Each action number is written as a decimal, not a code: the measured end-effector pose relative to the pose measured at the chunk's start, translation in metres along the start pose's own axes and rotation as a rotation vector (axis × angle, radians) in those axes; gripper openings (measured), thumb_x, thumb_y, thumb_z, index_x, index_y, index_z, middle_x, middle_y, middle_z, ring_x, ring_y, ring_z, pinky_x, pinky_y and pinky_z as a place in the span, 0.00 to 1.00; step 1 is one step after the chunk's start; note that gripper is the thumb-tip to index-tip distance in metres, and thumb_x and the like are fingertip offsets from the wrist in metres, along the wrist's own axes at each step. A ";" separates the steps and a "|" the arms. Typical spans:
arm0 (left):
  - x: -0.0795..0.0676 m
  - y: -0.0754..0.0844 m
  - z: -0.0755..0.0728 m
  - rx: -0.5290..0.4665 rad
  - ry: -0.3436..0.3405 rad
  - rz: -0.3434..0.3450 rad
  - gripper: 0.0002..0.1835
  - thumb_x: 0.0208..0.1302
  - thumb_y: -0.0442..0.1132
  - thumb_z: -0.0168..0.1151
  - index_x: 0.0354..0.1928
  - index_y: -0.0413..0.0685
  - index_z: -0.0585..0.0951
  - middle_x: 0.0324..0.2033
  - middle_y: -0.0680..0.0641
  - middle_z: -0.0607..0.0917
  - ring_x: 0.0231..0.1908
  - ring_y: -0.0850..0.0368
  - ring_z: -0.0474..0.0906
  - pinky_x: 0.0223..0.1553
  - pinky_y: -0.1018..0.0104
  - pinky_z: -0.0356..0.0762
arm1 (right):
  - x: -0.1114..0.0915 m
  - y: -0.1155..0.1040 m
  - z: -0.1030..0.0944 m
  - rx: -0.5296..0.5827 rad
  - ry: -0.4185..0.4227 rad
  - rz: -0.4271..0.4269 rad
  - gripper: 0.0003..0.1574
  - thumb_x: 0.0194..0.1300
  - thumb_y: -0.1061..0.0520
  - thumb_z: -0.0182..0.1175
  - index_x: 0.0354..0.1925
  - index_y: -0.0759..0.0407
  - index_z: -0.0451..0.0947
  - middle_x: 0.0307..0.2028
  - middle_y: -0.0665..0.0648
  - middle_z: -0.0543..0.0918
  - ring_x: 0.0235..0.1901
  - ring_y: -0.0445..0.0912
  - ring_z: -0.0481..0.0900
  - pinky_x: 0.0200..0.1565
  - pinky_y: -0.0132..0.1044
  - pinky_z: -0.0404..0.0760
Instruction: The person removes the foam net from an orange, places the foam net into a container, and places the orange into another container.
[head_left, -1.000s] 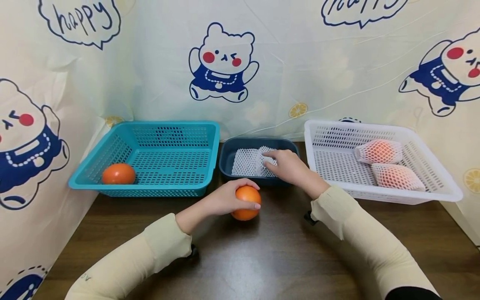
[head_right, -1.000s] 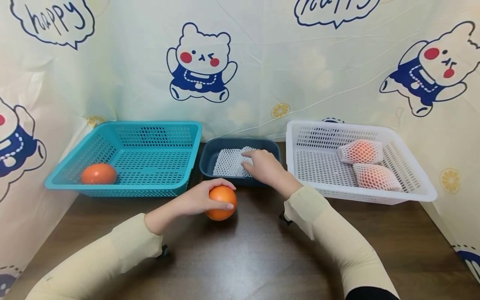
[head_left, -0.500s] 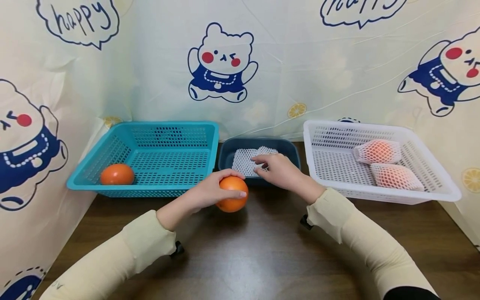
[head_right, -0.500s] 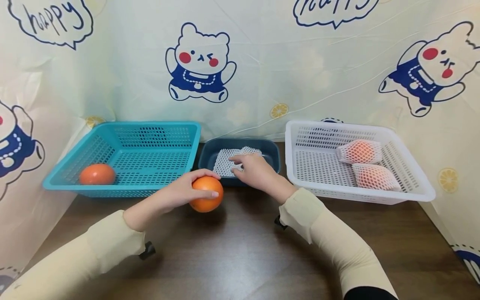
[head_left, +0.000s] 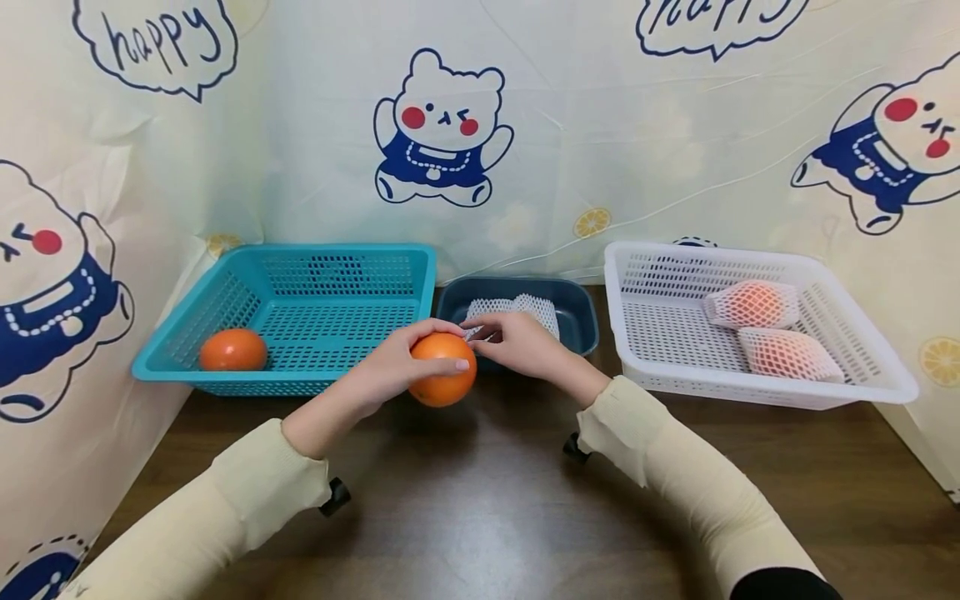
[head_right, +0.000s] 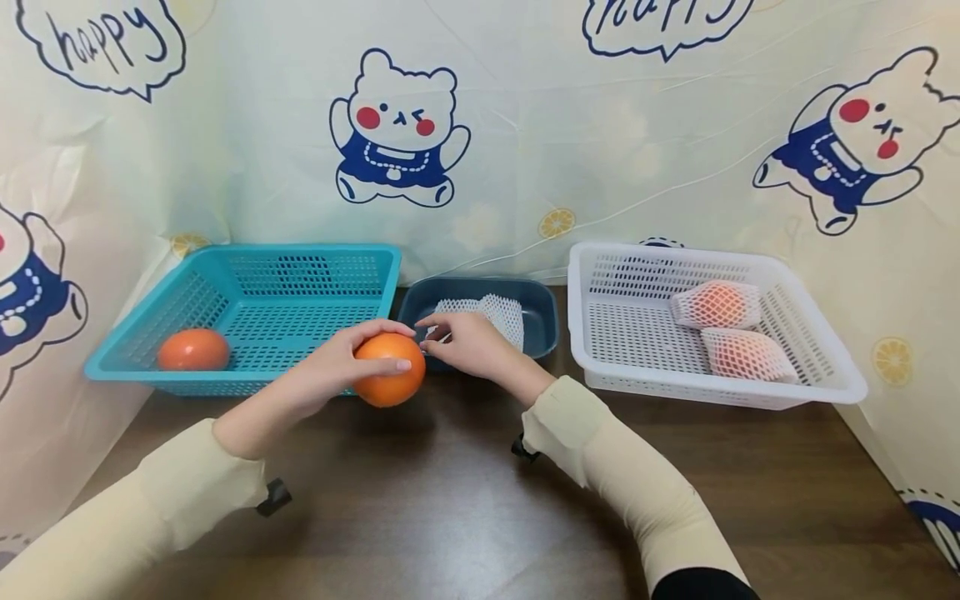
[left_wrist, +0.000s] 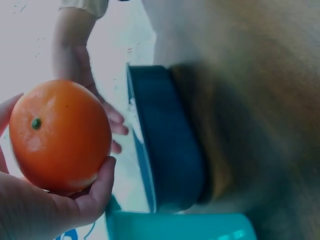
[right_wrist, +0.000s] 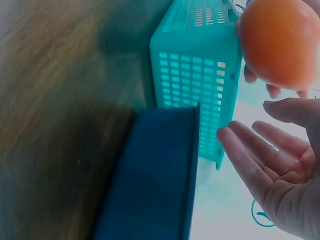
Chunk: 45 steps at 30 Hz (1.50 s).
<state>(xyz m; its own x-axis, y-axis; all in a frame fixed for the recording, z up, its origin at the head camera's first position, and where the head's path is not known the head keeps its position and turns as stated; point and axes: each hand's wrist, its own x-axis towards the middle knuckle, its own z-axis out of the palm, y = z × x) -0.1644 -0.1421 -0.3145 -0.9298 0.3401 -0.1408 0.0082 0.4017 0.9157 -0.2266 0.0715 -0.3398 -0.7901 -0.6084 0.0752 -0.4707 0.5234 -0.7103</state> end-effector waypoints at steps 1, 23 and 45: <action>0.000 0.000 -0.002 -0.005 0.001 0.000 0.27 0.66 0.47 0.68 0.64 0.45 0.77 0.59 0.39 0.75 0.55 0.40 0.71 0.45 0.54 0.79 | 0.002 0.000 0.002 0.022 0.001 0.004 0.21 0.75 0.57 0.61 0.62 0.61 0.80 0.52 0.59 0.86 0.49 0.51 0.85 0.52 0.41 0.83; -0.006 0.006 -0.032 -0.037 0.070 0.021 0.28 0.69 0.43 0.63 0.68 0.42 0.73 0.65 0.37 0.70 0.61 0.37 0.66 0.48 0.55 0.77 | 0.028 -0.009 0.063 0.955 -0.037 0.236 0.34 0.78 0.67 0.50 0.77 0.63 0.57 0.68 0.66 0.73 0.54 0.56 0.82 0.57 0.49 0.80; -0.007 -0.003 -0.058 -0.018 0.146 -0.017 0.31 0.71 0.48 0.62 0.71 0.44 0.69 0.67 0.36 0.67 0.60 0.37 0.66 0.47 0.58 0.78 | 0.032 -0.018 0.076 1.354 0.017 0.399 0.32 0.77 0.70 0.50 0.75 0.64 0.60 0.53 0.63 0.80 0.46 0.48 0.82 0.65 0.50 0.71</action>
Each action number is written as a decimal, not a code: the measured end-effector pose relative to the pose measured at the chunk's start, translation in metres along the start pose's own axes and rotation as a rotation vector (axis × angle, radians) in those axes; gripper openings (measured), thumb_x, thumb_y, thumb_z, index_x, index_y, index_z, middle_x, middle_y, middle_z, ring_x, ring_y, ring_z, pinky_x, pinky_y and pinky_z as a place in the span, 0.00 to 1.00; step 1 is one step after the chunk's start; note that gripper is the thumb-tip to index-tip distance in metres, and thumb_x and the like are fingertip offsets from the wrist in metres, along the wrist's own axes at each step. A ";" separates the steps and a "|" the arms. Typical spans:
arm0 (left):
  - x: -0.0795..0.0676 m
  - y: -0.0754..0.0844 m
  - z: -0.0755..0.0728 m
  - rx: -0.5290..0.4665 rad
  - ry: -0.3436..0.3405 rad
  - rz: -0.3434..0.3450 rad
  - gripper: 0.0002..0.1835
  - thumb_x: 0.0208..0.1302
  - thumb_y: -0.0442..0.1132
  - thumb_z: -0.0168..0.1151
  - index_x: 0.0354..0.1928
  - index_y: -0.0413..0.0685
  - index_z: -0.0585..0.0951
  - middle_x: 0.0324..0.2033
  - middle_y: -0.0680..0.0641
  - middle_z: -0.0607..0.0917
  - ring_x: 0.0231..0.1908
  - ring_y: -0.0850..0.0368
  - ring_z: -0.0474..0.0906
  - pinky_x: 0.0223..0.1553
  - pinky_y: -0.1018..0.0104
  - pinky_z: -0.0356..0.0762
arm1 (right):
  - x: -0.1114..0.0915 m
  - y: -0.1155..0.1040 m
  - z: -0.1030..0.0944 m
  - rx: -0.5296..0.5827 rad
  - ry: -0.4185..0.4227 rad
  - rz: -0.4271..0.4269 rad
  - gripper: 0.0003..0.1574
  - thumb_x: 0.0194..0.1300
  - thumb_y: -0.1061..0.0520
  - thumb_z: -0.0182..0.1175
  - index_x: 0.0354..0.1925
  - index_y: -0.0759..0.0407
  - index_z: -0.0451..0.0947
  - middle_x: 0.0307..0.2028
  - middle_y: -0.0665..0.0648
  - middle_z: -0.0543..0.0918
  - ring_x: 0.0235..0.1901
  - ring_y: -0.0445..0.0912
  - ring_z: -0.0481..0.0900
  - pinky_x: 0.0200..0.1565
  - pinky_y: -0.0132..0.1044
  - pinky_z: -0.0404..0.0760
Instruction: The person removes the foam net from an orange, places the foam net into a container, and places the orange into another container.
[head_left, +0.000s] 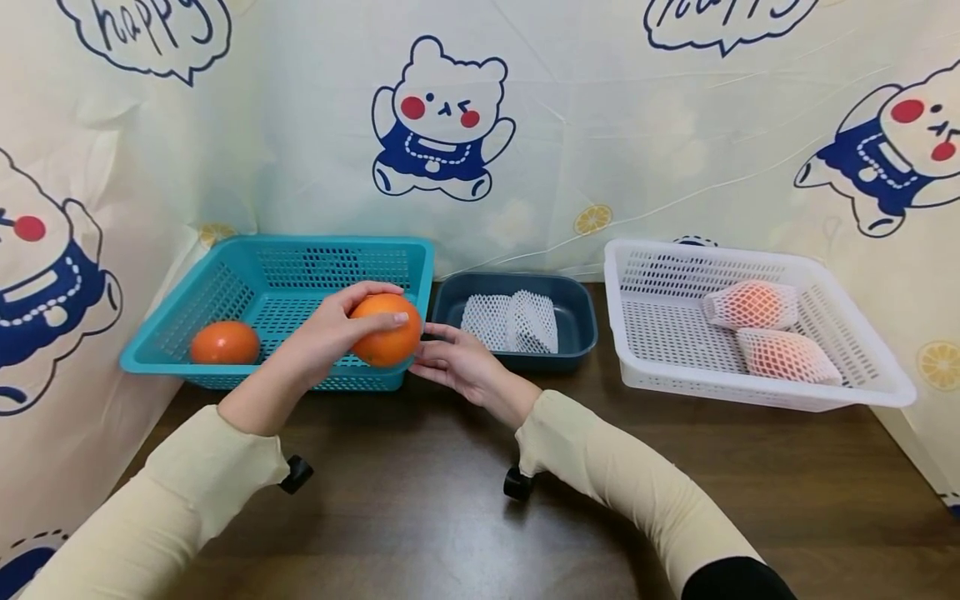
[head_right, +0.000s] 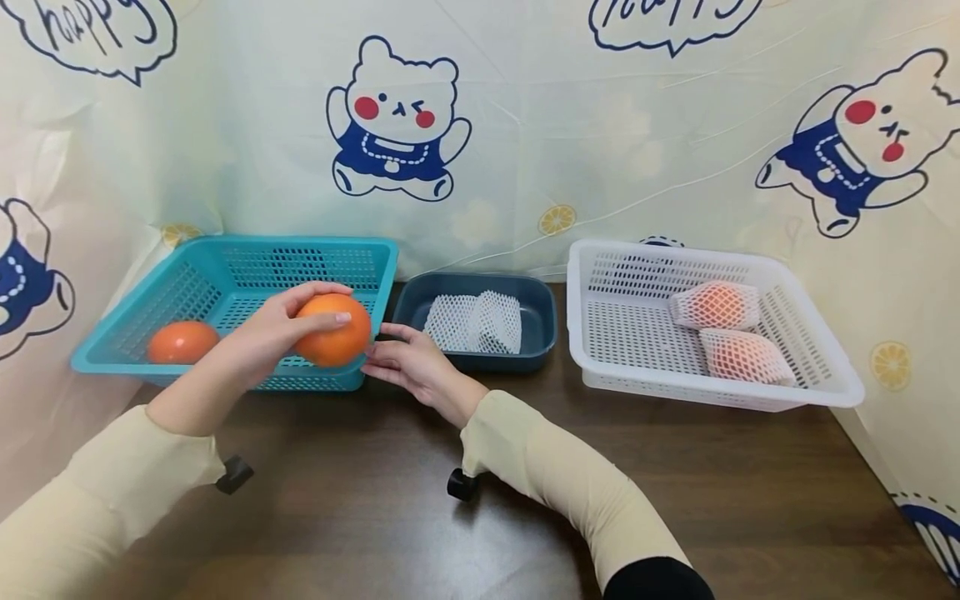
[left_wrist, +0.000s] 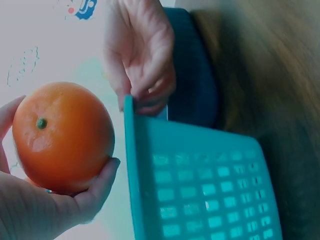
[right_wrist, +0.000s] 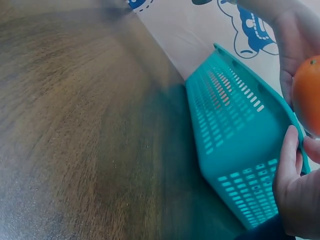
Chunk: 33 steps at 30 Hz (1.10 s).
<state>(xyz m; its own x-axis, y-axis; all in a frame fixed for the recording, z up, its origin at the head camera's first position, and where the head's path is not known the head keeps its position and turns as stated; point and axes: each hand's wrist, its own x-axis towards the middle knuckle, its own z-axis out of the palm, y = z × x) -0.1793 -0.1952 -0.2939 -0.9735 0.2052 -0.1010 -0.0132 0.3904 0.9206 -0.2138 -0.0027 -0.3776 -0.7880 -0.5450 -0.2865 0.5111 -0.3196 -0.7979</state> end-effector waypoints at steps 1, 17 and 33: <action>0.001 -0.001 -0.001 0.006 0.005 -0.004 0.31 0.72 0.48 0.62 0.71 0.44 0.69 0.67 0.36 0.68 0.60 0.38 0.67 0.47 0.58 0.77 | 0.000 0.000 0.000 0.001 0.000 0.000 0.33 0.77 0.70 0.50 0.75 0.64 0.59 0.53 0.63 0.80 0.45 0.48 0.82 0.65 0.50 0.71; 0.020 -0.023 -0.022 0.012 0.062 -0.104 0.38 0.72 0.55 0.59 0.76 0.44 0.63 0.68 0.34 0.67 0.58 0.40 0.68 0.46 0.61 0.76 | -0.001 0.001 0.004 0.005 0.017 0.001 0.34 0.76 0.70 0.53 0.76 0.62 0.59 0.48 0.61 0.81 0.40 0.46 0.84 0.61 0.48 0.75; 0.038 -0.043 -0.044 0.150 0.148 -0.113 0.38 0.72 0.57 0.60 0.74 0.42 0.64 0.67 0.31 0.66 0.57 0.37 0.67 0.44 0.58 0.76 | -0.002 0.000 -0.001 -0.004 0.010 -0.023 0.34 0.76 0.70 0.53 0.76 0.63 0.59 0.52 0.64 0.81 0.42 0.46 0.84 0.61 0.49 0.75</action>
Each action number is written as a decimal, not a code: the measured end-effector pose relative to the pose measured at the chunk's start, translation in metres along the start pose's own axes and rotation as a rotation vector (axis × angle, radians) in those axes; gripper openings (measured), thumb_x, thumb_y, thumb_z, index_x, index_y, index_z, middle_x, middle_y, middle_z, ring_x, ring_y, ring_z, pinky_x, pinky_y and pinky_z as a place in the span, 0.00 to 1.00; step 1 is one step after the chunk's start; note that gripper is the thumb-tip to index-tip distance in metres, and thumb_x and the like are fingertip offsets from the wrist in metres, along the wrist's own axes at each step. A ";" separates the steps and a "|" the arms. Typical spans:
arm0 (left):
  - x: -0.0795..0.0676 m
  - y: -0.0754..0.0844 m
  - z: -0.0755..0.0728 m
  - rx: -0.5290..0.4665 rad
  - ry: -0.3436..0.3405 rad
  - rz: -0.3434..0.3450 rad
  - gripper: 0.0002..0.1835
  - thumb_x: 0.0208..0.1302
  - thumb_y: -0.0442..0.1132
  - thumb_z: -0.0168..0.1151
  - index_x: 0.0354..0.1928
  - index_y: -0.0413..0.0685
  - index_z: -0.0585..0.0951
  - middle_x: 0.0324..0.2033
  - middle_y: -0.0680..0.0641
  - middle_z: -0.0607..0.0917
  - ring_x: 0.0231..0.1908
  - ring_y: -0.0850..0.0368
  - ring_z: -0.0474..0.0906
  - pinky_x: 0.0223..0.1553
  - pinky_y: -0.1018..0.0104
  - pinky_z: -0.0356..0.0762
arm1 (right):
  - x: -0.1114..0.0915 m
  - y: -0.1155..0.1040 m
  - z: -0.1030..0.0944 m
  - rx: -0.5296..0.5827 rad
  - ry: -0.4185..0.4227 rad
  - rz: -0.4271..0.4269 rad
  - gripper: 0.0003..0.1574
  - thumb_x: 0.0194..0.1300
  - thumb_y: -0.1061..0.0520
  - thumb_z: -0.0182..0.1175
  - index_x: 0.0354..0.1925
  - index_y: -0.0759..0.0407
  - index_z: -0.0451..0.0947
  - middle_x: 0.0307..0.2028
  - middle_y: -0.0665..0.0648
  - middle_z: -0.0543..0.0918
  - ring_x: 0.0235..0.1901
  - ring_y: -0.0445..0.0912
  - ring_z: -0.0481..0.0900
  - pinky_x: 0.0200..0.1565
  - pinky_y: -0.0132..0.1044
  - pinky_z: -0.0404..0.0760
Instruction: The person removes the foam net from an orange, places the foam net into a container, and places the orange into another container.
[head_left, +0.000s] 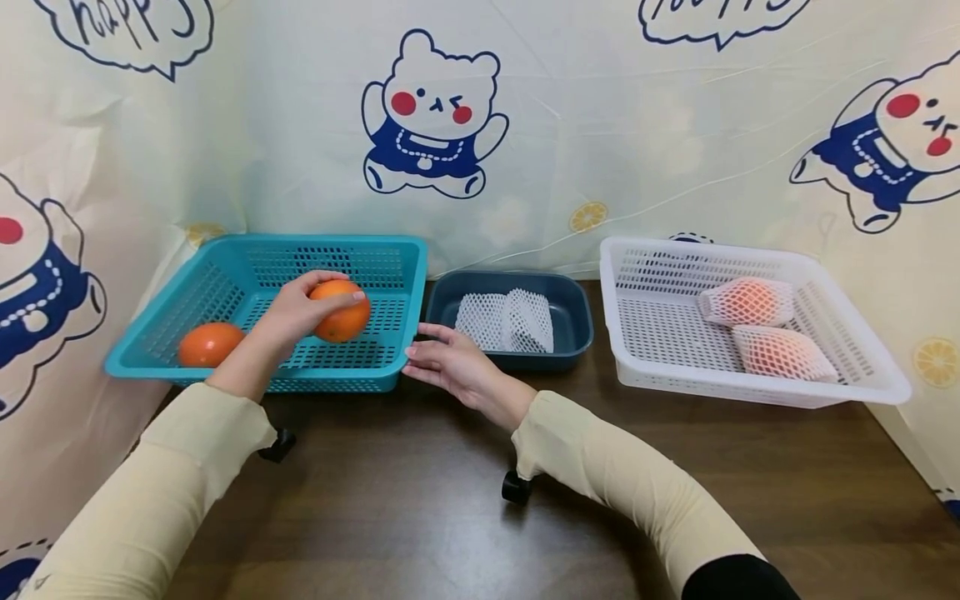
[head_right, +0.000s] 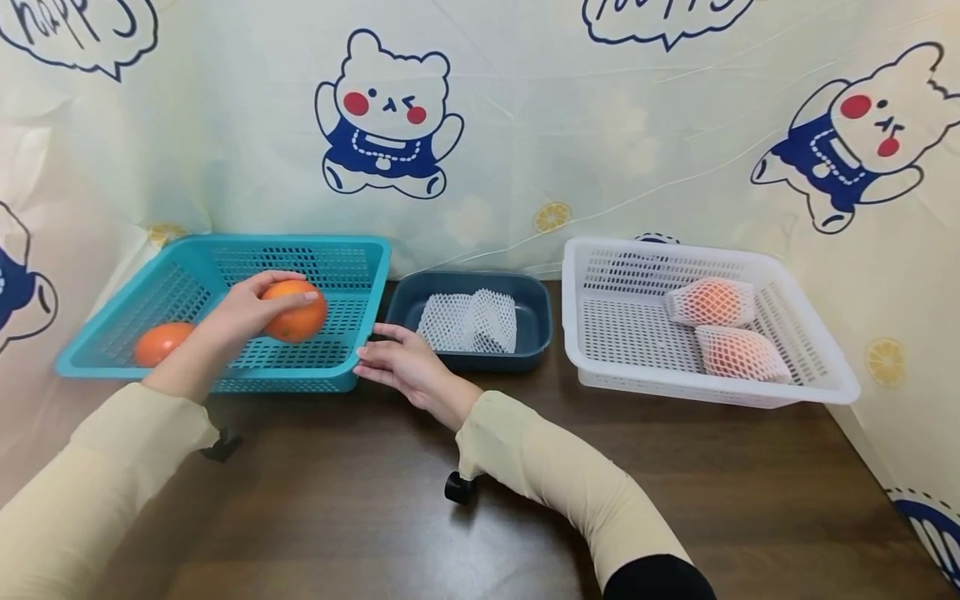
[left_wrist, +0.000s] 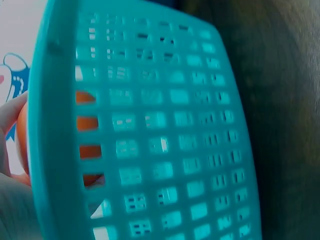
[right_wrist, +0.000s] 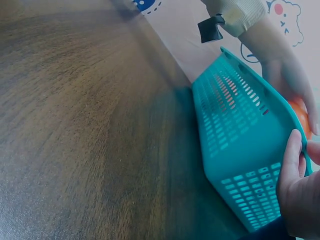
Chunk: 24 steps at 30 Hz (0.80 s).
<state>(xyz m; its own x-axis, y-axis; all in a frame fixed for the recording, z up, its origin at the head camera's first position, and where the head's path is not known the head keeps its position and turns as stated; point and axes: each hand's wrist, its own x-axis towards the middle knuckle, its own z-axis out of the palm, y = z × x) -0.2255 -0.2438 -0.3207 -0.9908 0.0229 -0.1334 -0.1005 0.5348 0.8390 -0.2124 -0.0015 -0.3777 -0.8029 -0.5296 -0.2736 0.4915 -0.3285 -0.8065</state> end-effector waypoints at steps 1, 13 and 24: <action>0.001 -0.001 -0.002 0.002 0.009 0.000 0.38 0.72 0.57 0.59 0.74 0.42 0.64 0.67 0.31 0.65 0.57 0.38 0.67 0.43 0.59 0.76 | 0.000 0.000 0.000 0.002 -0.001 0.001 0.35 0.76 0.70 0.53 0.76 0.63 0.59 0.52 0.63 0.80 0.42 0.46 0.84 0.61 0.49 0.75; 0.011 -0.014 -0.023 -0.001 0.022 -0.045 0.41 0.74 0.59 0.56 0.79 0.45 0.59 0.72 0.30 0.59 0.59 0.37 0.65 0.50 0.51 0.74 | -0.002 0.000 0.001 0.012 -0.006 -0.006 0.34 0.76 0.70 0.52 0.76 0.64 0.59 0.48 0.61 0.81 0.40 0.45 0.84 0.61 0.48 0.75; 0.012 -0.026 -0.043 0.043 0.068 -0.047 0.44 0.72 0.60 0.58 0.78 0.41 0.59 0.72 0.28 0.59 0.56 0.39 0.65 0.48 0.53 0.74 | -0.001 0.001 0.002 0.010 -0.009 -0.012 0.34 0.76 0.71 0.52 0.76 0.64 0.59 0.46 0.60 0.80 0.40 0.45 0.84 0.60 0.48 0.76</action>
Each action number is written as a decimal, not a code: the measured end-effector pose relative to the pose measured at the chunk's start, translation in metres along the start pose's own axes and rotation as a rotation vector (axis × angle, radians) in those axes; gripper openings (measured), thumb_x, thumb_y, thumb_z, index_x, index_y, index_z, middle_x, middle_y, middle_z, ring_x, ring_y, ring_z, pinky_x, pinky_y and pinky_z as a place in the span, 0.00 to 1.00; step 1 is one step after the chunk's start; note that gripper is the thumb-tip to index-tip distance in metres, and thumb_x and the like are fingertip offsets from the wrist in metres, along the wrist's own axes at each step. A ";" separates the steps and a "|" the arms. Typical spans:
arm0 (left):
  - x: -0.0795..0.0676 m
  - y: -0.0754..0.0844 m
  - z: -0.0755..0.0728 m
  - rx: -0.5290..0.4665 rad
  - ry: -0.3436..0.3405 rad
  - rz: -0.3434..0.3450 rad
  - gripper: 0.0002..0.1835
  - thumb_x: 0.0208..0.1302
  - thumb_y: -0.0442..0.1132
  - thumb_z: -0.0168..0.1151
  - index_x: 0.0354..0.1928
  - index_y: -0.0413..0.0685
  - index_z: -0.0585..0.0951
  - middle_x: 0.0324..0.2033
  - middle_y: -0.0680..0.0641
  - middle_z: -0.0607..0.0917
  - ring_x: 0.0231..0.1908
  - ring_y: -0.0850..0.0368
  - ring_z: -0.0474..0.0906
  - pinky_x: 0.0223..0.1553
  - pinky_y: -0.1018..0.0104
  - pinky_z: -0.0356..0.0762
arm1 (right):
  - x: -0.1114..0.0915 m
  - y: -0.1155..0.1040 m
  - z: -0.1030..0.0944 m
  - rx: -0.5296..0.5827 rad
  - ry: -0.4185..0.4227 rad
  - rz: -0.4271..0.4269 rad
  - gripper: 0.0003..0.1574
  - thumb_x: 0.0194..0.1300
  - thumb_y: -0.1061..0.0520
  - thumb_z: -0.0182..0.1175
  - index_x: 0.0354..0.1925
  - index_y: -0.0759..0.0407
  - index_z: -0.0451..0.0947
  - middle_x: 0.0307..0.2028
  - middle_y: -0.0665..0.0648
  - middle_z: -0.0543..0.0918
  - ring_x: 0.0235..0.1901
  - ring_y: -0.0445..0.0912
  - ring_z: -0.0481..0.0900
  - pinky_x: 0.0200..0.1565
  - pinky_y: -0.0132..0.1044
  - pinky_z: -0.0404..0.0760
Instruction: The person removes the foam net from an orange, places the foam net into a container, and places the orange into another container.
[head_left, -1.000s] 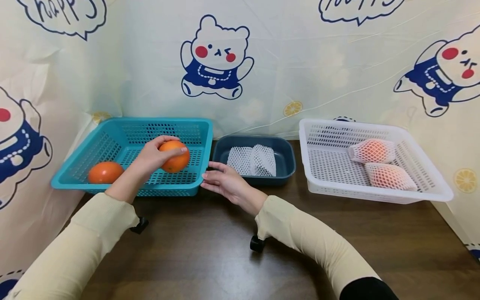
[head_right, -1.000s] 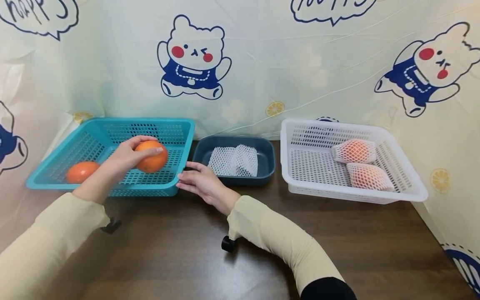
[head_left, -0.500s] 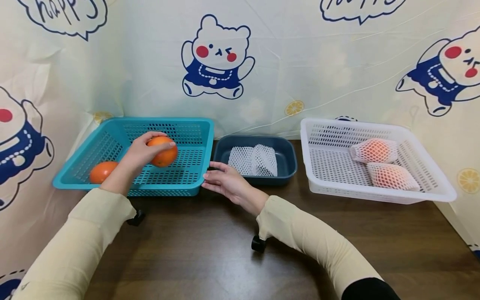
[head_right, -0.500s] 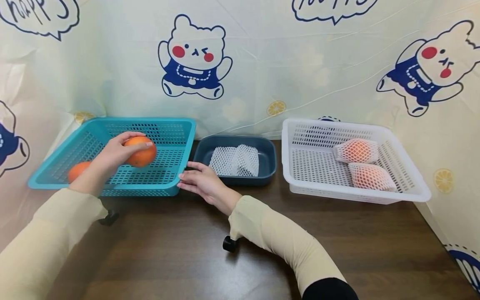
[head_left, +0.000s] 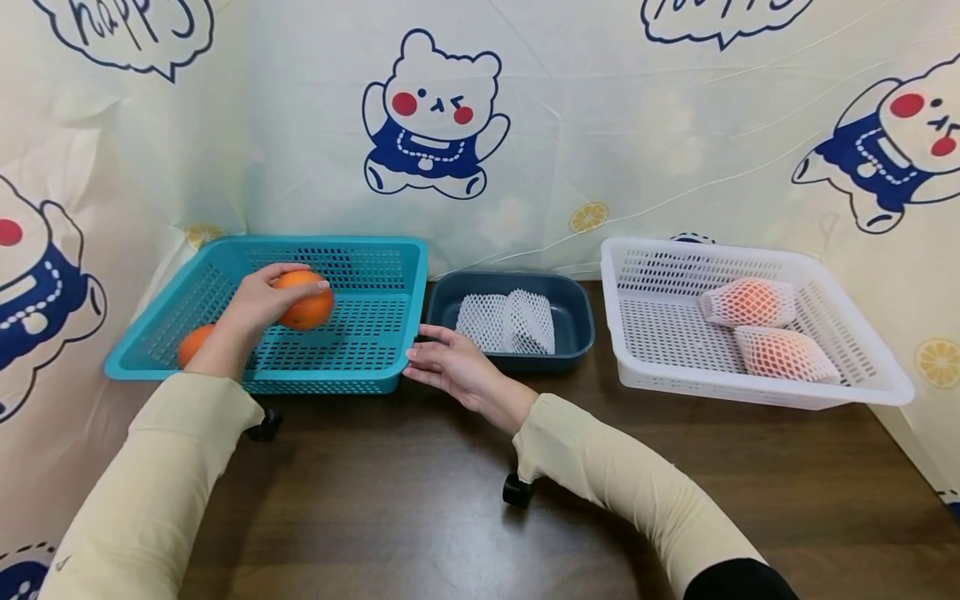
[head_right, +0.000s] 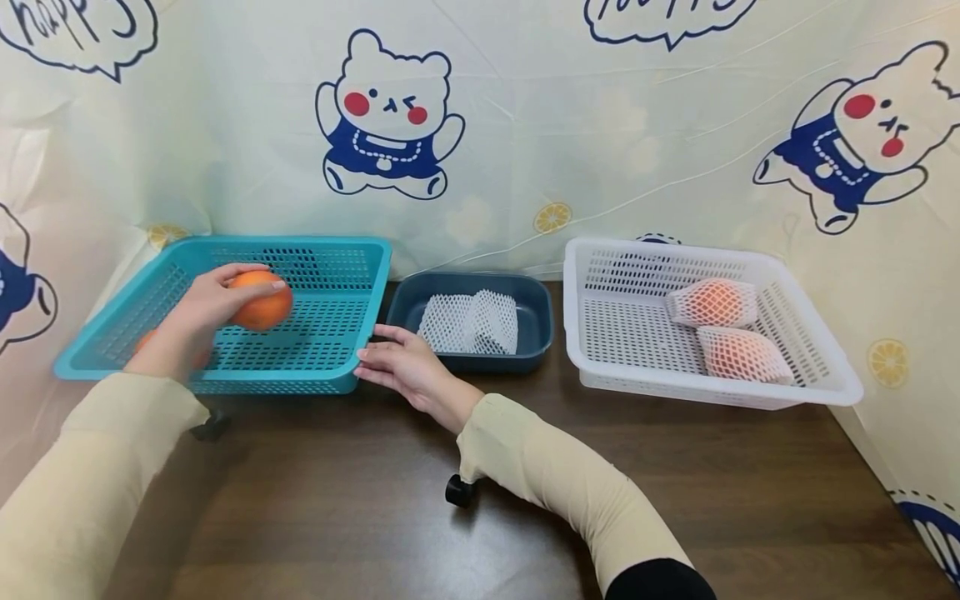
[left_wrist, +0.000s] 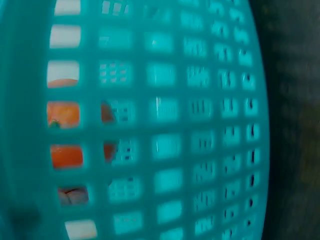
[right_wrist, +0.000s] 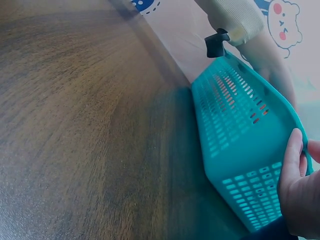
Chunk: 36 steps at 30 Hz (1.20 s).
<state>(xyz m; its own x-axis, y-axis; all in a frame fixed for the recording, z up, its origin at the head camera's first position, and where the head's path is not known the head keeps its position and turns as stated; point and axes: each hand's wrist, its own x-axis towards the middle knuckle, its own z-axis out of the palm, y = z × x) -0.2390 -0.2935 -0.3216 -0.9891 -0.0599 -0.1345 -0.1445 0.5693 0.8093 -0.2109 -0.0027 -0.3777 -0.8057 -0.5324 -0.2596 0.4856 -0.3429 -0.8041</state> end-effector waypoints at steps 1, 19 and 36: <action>0.000 -0.002 -0.003 0.009 0.010 0.002 0.44 0.72 0.61 0.58 0.78 0.41 0.59 0.72 0.28 0.60 0.56 0.39 0.65 0.47 0.53 0.74 | 0.000 0.000 0.000 0.000 0.000 0.000 0.34 0.76 0.71 0.52 0.76 0.64 0.59 0.46 0.60 0.80 0.40 0.45 0.84 0.60 0.48 0.76; 0.012 -0.020 -0.016 0.282 0.111 0.061 0.42 0.70 0.60 0.62 0.73 0.35 0.66 0.65 0.24 0.66 0.56 0.26 0.64 0.47 0.37 0.76 | -0.001 0.002 0.000 0.010 0.002 0.018 0.33 0.76 0.70 0.52 0.75 0.63 0.60 0.48 0.60 0.81 0.40 0.45 0.84 0.60 0.47 0.77; 0.012 -0.036 -0.037 0.315 0.172 -0.018 0.46 0.70 0.61 0.61 0.76 0.34 0.60 0.65 0.23 0.64 0.58 0.24 0.62 0.48 0.32 0.74 | -0.001 0.002 -0.001 0.011 -0.008 -0.003 0.33 0.76 0.70 0.51 0.75 0.64 0.60 0.45 0.59 0.81 0.39 0.44 0.84 0.57 0.45 0.79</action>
<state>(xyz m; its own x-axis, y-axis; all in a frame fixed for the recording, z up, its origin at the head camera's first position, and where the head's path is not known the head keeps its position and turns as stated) -0.2470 -0.3453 -0.3313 -0.9806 -0.1940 -0.0268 -0.1724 0.7899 0.5885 -0.2094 -0.0026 -0.3795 -0.8045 -0.5374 -0.2528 0.4867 -0.3526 -0.7992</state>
